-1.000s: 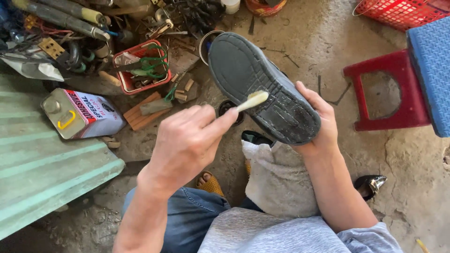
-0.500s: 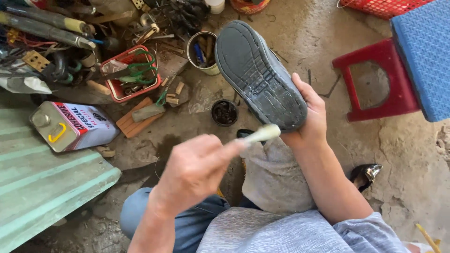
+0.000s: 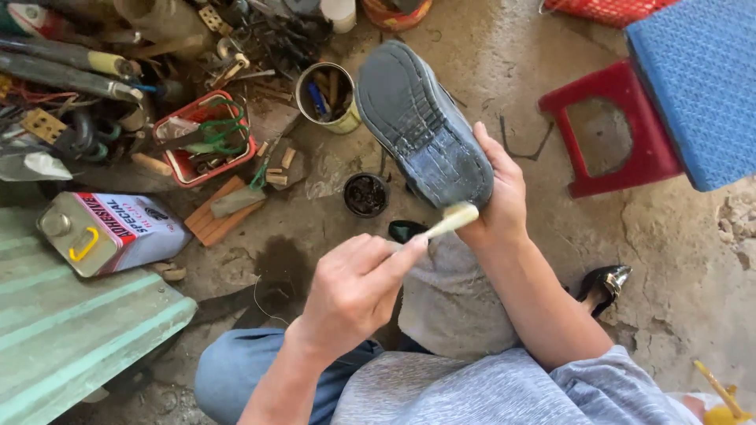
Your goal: Applying adhesive to a shoe sole and a repair patch using a wooden applicator stick.
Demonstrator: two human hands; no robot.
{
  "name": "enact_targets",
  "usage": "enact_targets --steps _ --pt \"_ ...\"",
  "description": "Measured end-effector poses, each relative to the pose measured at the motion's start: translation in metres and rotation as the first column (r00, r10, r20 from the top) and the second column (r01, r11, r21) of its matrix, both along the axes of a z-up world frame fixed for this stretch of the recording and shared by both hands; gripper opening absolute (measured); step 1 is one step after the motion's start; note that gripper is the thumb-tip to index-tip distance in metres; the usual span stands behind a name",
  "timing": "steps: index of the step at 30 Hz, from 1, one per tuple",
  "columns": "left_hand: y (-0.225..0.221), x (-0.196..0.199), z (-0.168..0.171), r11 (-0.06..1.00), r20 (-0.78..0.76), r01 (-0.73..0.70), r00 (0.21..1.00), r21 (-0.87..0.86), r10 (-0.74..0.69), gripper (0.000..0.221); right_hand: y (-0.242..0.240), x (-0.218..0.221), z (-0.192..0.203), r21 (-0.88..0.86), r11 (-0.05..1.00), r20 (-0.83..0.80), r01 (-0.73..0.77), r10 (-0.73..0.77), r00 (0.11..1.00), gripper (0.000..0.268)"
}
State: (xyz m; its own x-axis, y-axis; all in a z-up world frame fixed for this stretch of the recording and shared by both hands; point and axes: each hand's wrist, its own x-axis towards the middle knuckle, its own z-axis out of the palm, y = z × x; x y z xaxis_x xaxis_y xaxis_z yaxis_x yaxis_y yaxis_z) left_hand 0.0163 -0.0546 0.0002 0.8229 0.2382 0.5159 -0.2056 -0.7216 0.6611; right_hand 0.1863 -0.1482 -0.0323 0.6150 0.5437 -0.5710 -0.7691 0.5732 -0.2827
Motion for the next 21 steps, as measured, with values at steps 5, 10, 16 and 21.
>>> enact_targets --steps 5,10,16,21 --pt "0.006 0.005 -0.011 0.983 0.062 -0.151 0.987 0.102 0.145 0.028 0.004 0.002 0.001 -0.090 0.996 -0.039 -0.016 0.012 0.999 0.032" --pt "-0.014 0.006 -0.007 0.994 0.140 -0.065 0.989 0.086 0.053 0.031 -0.002 0.001 -0.012 -0.075 0.997 0.050 0.026 -0.023 0.999 0.029" --pt "-0.009 0.008 -0.010 0.984 0.136 -0.044 0.990 0.174 0.021 0.031 0.002 -0.010 0.012 -0.227 0.973 0.088 -0.038 0.059 0.994 0.029" --pt "0.012 0.014 -0.007 0.974 0.142 -0.050 0.990 0.220 0.018 0.030 0.008 -0.011 0.015 -0.241 0.969 0.130 -0.056 0.090 0.987 0.025"
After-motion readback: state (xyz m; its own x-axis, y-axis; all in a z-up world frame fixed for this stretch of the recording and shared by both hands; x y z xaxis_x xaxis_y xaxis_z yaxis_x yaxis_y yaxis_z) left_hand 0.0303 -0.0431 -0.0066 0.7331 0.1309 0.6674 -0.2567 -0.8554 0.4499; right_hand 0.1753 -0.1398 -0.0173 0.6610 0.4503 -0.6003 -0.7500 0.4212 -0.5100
